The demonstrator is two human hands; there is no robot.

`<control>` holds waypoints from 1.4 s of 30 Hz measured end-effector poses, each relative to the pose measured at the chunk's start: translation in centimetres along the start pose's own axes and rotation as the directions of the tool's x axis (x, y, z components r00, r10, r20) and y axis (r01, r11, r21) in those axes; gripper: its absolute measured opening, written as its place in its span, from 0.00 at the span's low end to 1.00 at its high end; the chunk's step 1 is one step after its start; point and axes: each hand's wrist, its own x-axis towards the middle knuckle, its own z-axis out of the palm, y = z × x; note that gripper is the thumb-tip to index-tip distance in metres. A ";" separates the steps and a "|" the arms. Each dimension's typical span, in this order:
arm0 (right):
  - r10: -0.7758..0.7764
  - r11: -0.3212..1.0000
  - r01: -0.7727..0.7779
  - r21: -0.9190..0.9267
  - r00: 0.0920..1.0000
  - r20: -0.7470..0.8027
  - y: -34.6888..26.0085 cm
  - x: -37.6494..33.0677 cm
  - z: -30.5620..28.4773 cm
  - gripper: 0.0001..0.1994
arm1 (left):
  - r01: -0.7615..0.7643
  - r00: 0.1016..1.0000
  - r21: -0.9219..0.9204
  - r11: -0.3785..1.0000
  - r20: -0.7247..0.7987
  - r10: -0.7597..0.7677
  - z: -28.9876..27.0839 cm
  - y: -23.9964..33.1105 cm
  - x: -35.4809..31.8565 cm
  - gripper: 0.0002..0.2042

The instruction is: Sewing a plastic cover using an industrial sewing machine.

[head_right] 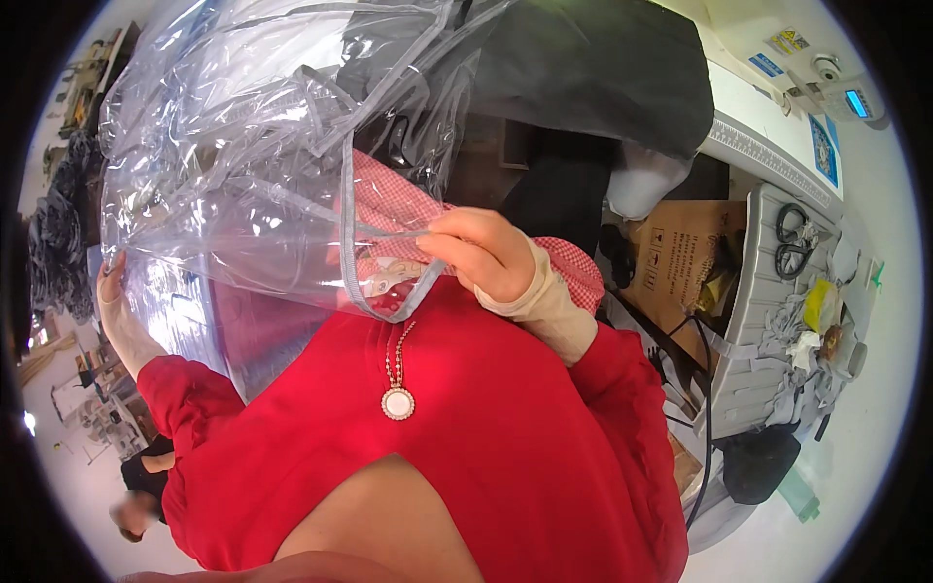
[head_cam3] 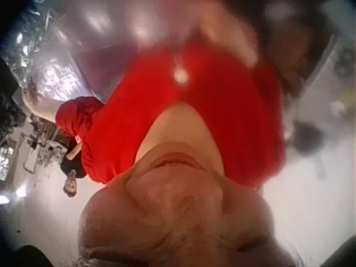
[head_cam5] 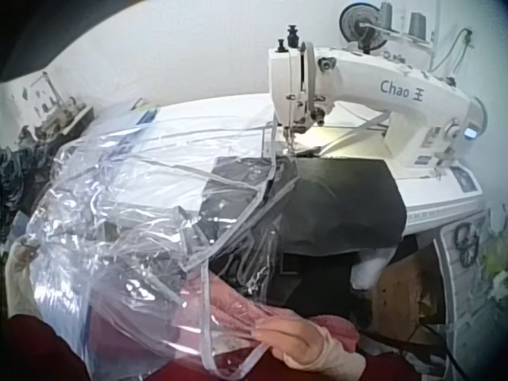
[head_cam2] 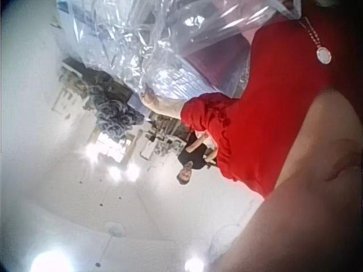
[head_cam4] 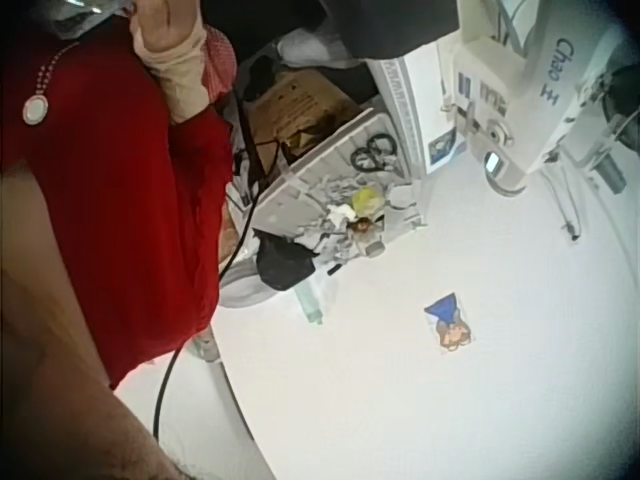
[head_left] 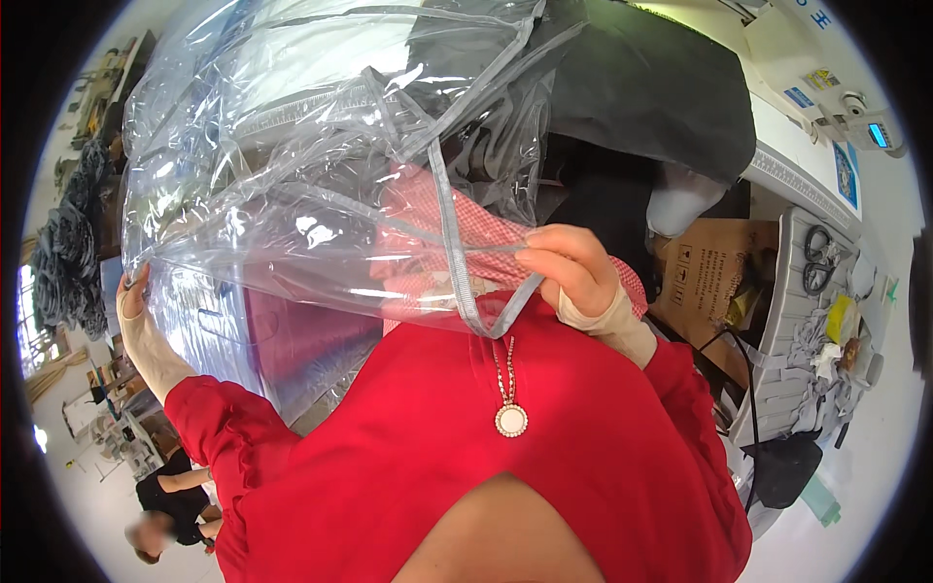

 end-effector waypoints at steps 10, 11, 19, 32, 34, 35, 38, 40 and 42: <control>-0.064 0.997 0.065 0.033 0.998 -0.023 -0.6 3.0 -0.9 0.17 | -0.128 0.991 -0.001 0.992 -0.047 0.128 -0.7 -1.4 3.2 0.13; -0.070 0.998 0.070 0.008 0.993 0.093 -1.1 3.6 -1.8 0.16 | -0.140 0.988 0.001 0.990 -0.064 0.139 -3.1 -2.2 4.1 0.13; -0.049 0.999 0.048 0.013 0.905 0.423 -0.4 3.0 -3.1 0.15 | -0.075 0.997 -0.013 0.997 0.030 0.075 -2.7 -6.2 4.3 0.14; -0.127 0.990 0.143 -0.002 0.887 0.445 0.7 5.3 -5.0 0.11 | -0.208 0.971 -0.188 0.960 0.076 0.226 -5.5 -7.4 6.4 0.16; -0.127 0.988 0.152 -0.021 0.890 0.438 1.3 5.8 -5.3 0.11 | -0.201 0.974 -0.194 0.960 0.067 0.217 -4.7 -7.1 7.6 0.14; -0.134 0.986 0.163 -0.030 0.892 0.431 1.7 6.1 -5.5 0.11 | -0.229 0.967 -0.220 0.948 0.063 0.248 -4.6 -6.9 8.1 0.14; -0.075 0.993 0.114 -0.043 0.852 0.518 2.9 7.7 -6.8 0.12 | -0.323 0.939 -0.223 0.920 0.046 0.341 -4.9 -6.1 10.5 0.14; -0.124 0.988 0.151 -0.023 0.881 0.458 4.8 7.9 -7.3 0.13 | -0.369 0.926 -0.115 0.922 0.032 0.375 -8.0 -4.3 12.3 0.16; -0.113 0.978 0.178 -0.105 0.885 0.451 6.2 8.8 -7.4 0.11 | -0.398 0.916 -0.128 0.908 -0.012 0.400 -3.3 -3.3 14.1 0.10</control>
